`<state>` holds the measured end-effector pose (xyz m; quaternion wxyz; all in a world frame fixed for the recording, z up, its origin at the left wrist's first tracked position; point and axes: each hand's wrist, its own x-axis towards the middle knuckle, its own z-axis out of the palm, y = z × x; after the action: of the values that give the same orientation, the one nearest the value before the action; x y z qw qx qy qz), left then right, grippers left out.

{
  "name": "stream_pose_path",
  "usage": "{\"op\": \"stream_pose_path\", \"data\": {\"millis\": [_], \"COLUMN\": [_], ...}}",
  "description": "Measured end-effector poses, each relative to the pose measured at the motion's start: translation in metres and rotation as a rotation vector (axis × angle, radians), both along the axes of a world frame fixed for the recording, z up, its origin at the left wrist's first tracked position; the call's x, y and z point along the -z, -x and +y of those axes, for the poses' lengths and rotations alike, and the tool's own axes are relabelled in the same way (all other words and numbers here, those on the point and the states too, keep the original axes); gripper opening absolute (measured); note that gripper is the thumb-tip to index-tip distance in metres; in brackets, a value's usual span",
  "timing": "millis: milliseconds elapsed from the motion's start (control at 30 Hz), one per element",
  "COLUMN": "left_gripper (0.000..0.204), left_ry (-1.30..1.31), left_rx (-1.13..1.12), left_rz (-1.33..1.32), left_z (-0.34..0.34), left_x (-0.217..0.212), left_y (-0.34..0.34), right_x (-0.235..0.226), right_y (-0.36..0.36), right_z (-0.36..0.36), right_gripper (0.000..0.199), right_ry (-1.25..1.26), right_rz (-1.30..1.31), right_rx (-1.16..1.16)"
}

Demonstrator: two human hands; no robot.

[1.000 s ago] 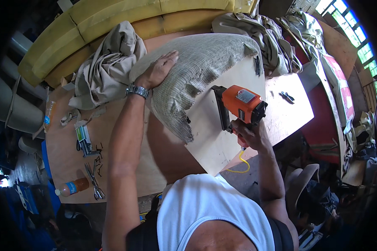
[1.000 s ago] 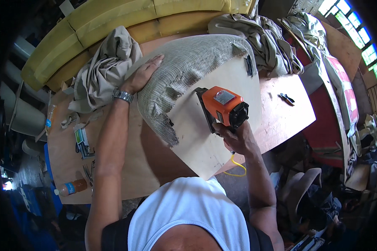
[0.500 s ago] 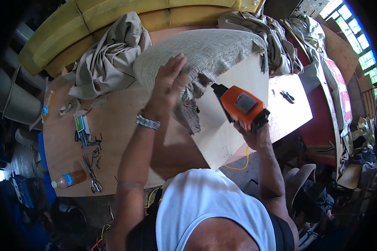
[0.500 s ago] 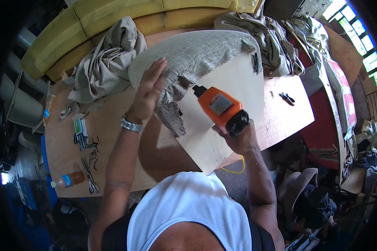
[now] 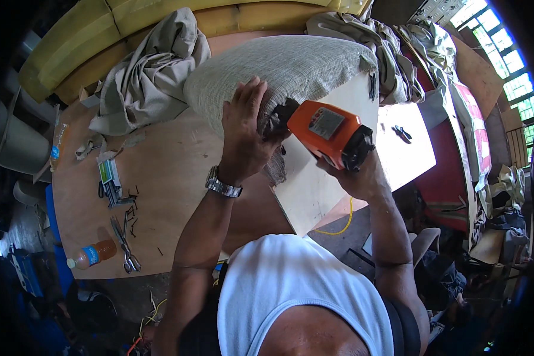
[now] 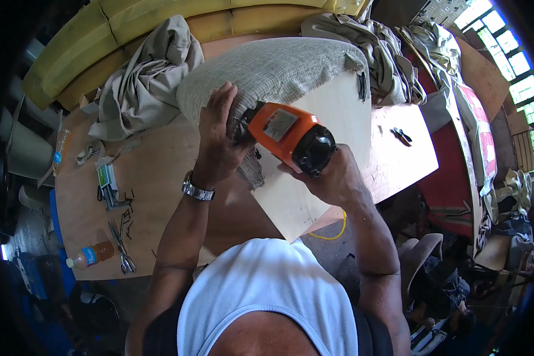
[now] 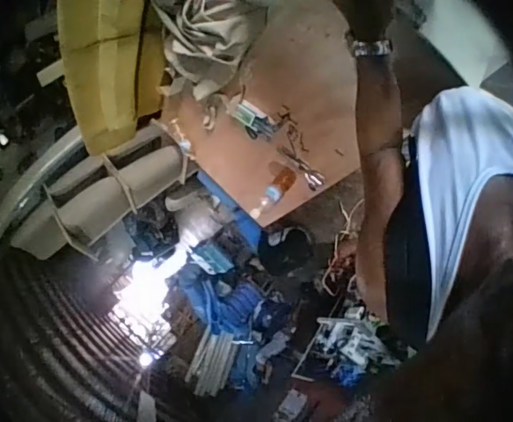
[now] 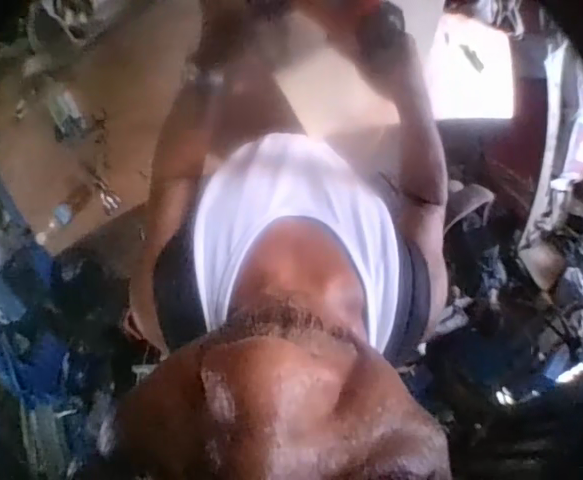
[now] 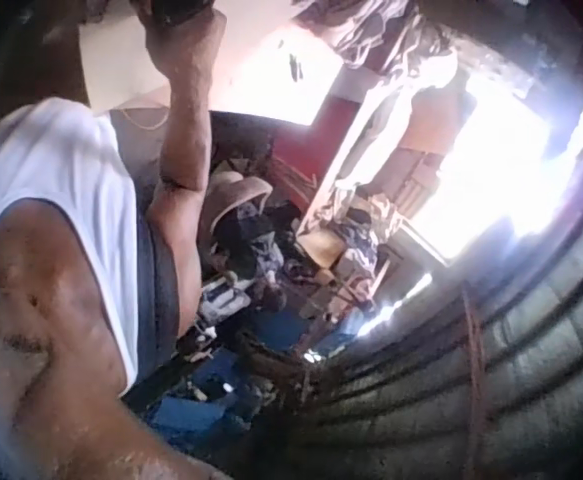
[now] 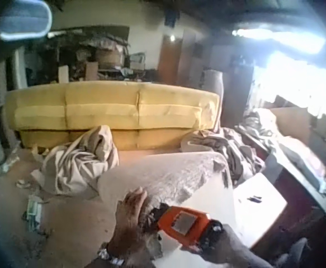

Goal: The person uses a staple gun to attach a piece of fabric to a wooden board. They repeatedly pull the fabric taut and drive staples into the wood to secure the material. The person also briefly handles a yellow power cord on the floor during the process.

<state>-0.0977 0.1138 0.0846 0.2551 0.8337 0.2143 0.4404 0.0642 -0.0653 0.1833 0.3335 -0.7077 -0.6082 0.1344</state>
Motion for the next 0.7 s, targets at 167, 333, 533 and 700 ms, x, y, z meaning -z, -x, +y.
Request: {"op": "stream_pose_path", "data": {"millis": [167,333,533,700], "left_gripper": [0.109,0.115,0.105,0.101], "left_ry": [0.006,0.067,0.202,0.140], "left_rx": [0.143,0.275,0.463,0.414], "left_rz": [0.077,0.061,0.060,0.016], "left_z": [0.006,0.014,0.030,0.032], "left_x": [-0.008,0.004,0.003,0.010], "left_y": [0.021,0.032,0.049,0.046], "right_x": [0.000,-0.011,0.021,0.064], "right_y": [0.001,0.003,0.004,-0.014], "right_z": [0.001,-0.013,-0.008,-0.026], "right_gripper": [0.038,0.046,0.042,0.038], "right_ry": [0.073,0.253,0.194,0.153], "right_rz": [0.005,-0.092,0.116,-0.063], "right_rx": [0.059,0.023,0.035,-0.067]}}
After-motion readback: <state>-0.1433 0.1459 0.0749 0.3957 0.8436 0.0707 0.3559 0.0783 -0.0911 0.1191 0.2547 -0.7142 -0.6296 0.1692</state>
